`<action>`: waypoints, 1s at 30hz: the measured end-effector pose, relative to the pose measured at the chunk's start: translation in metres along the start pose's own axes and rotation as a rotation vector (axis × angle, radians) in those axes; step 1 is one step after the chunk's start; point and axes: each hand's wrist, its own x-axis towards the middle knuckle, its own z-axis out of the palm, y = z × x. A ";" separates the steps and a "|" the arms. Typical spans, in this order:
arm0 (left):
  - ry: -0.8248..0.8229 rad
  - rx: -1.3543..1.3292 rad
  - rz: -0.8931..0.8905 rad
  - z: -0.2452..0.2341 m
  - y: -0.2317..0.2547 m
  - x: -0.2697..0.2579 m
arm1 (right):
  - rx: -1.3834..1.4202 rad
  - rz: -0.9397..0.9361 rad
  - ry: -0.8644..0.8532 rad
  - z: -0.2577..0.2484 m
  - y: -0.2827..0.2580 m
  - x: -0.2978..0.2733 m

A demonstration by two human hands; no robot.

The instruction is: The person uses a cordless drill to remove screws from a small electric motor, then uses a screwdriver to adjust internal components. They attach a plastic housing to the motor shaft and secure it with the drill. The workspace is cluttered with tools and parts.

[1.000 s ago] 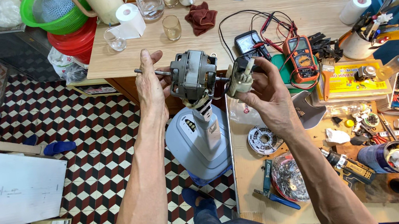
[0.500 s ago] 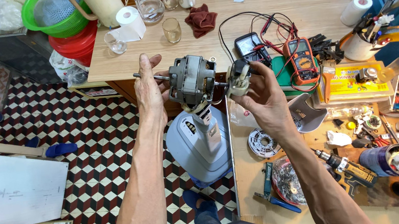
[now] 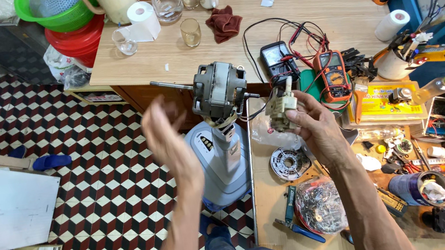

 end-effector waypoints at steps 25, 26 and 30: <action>-0.725 0.797 0.455 0.054 -0.049 -0.056 | -0.216 -0.284 -0.054 0.039 -0.003 -0.002; -0.694 0.797 0.484 0.054 -0.046 -0.057 | -0.147 -0.289 -0.088 0.039 -0.001 0.004; -0.597 0.771 0.576 0.058 -0.037 -0.061 | 0.013 -0.275 -0.229 0.035 0.002 0.019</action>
